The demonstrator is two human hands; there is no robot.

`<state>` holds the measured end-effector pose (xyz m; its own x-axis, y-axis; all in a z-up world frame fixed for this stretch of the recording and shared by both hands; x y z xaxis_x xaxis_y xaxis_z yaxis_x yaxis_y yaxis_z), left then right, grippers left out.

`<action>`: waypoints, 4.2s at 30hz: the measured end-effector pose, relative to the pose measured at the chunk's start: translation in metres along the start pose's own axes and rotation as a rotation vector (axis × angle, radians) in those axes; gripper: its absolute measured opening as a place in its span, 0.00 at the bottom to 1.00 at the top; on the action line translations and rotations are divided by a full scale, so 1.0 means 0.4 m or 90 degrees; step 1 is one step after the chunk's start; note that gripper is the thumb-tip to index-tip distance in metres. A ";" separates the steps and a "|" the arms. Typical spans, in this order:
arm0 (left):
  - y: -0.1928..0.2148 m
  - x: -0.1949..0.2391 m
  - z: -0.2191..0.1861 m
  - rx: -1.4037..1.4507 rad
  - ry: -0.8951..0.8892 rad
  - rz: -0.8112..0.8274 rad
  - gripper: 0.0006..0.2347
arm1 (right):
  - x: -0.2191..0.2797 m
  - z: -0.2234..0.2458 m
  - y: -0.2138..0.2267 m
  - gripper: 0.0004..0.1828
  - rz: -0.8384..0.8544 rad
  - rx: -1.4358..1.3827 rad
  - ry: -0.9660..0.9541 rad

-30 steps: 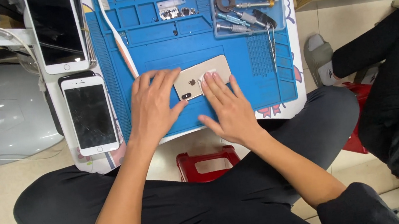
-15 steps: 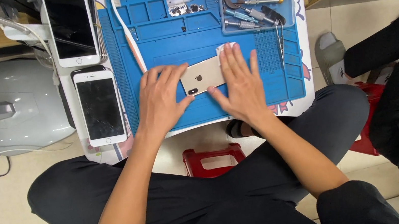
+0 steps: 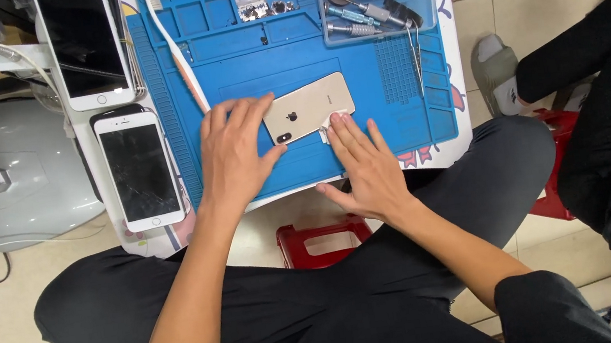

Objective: The person cleans the back and screen of a gold smartphone using a white wipe. They wipe the back surface thoroughly, then flip the device to clean the front screen. The person is seated on a red stool in a room with shelves of electronics.

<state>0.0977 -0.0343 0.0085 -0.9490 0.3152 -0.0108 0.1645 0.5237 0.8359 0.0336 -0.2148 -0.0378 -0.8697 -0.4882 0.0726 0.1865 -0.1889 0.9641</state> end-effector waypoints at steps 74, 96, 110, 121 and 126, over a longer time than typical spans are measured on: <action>0.006 0.008 0.017 0.002 0.042 0.053 0.34 | -0.097 0.092 0.052 0.35 -0.025 0.077 0.272; 0.015 0.008 0.016 0.003 0.063 0.037 0.32 | -0.111 0.137 0.091 0.36 0.001 0.086 0.338; -0.011 0.008 0.032 -0.006 0.109 0.045 0.34 | -0.109 0.130 0.104 0.38 0.025 0.035 0.270; 0.007 0.019 0.011 0.008 0.096 0.037 0.32 | -0.109 0.111 0.088 0.34 -0.013 0.050 0.317; 0.009 0.020 0.026 0.010 0.095 0.027 0.31 | -0.117 0.124 0.102 0.36 -0.068 0.038 0.326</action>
<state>0.0934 -0.0216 0.0058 -0.9704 0.2168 0.1067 0.2080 0.5250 0.8253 0.0591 -0.1575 0.0110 -0.5455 -0.8253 -0.1460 0.0699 -0.2183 0.9734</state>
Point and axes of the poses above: each hand's wrist, its own x-axis away from the middle knuckle, its own y-axis out of the back of the hand, z = x × y, the point moved 10 cm from there along -x, towards the middle knuckle, and after that the axes turned 4 degrees about z, right-handed, at the moved point
